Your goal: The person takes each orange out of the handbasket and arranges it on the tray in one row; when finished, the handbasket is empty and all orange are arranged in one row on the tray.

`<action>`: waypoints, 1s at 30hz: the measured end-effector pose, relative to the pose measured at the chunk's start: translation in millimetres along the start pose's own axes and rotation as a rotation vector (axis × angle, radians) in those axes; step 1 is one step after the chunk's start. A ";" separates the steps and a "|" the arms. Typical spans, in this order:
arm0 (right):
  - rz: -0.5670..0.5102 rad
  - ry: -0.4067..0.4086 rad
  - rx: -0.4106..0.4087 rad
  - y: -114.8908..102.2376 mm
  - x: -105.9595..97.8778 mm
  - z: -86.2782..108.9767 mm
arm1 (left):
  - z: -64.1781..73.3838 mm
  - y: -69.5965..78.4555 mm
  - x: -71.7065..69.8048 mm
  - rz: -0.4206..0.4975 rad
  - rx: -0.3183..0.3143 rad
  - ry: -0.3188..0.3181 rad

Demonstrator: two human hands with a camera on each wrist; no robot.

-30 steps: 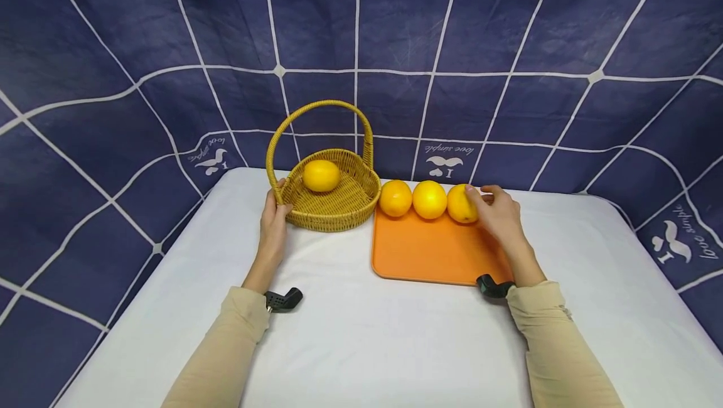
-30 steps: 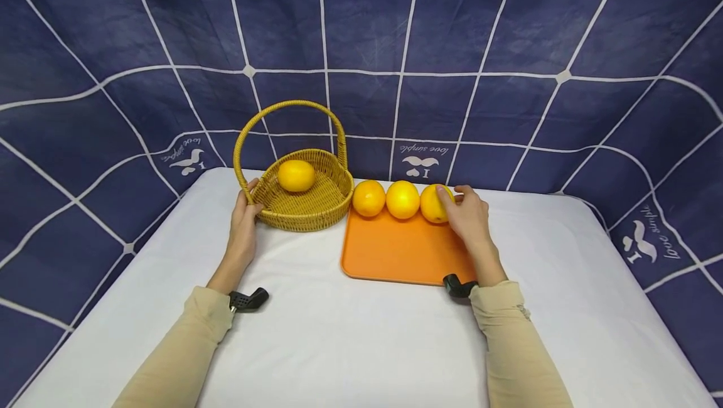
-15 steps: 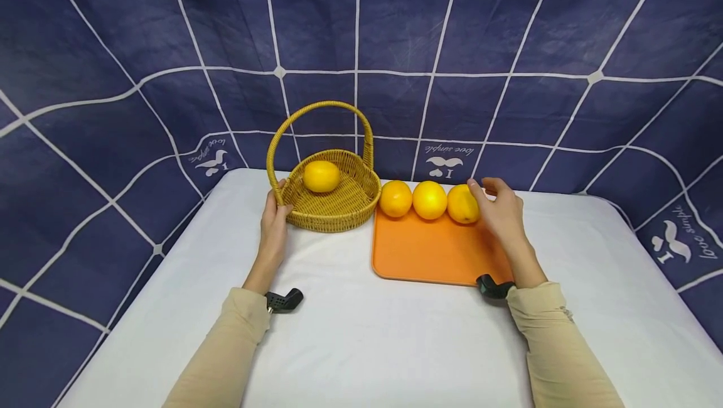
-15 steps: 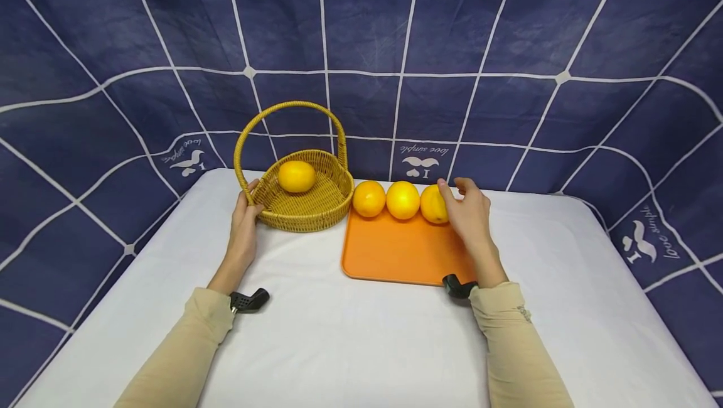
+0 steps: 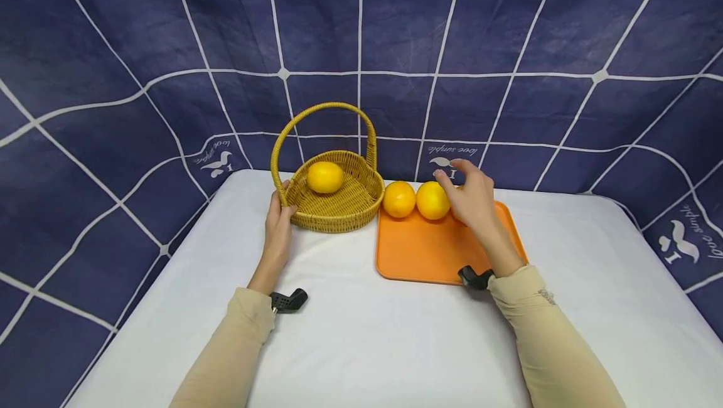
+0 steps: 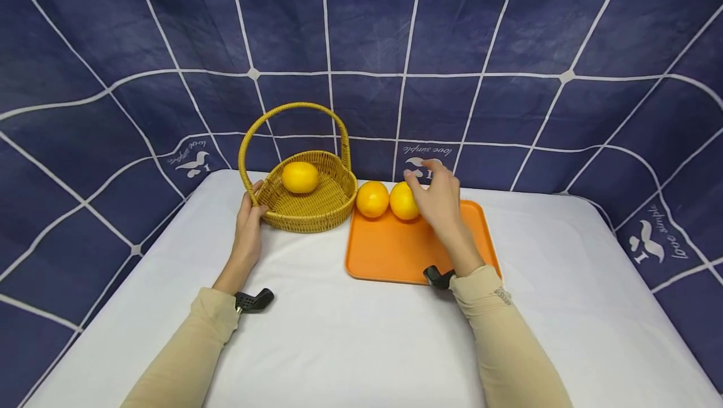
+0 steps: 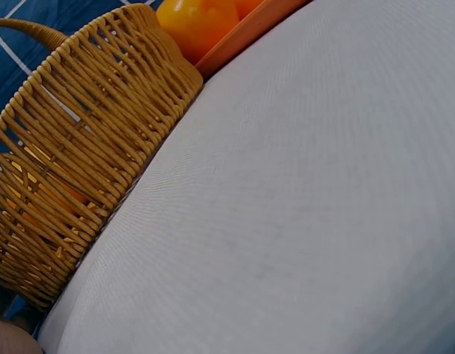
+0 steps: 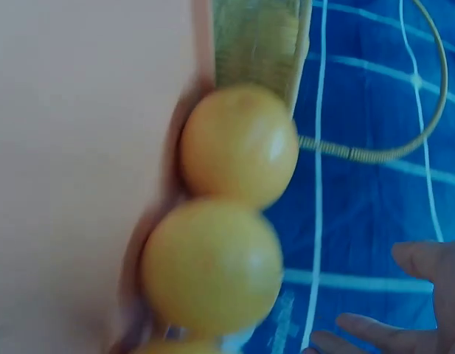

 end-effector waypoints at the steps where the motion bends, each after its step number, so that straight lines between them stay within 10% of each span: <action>1: -0.007 -0.018 -0.016 -6.9 4.5 -1.6 | 0.0 0.1 -0.1 -0.005 -0.004 0.001; 30: -0.136 -0.373 -0.224 -107.2 143.2 -32.9 | -1.5 -1.6 -0.9 0.010 -0.013 0.002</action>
Point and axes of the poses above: each hand's wrist, its own z-axis away from the middle knuckle, its own x-axis out of the palm, y = z × x, the point moved 4 cm from there along -z, towards the middle knuckle, and after that the axes turned 2 degrees about -x, right-handed, at the moved point
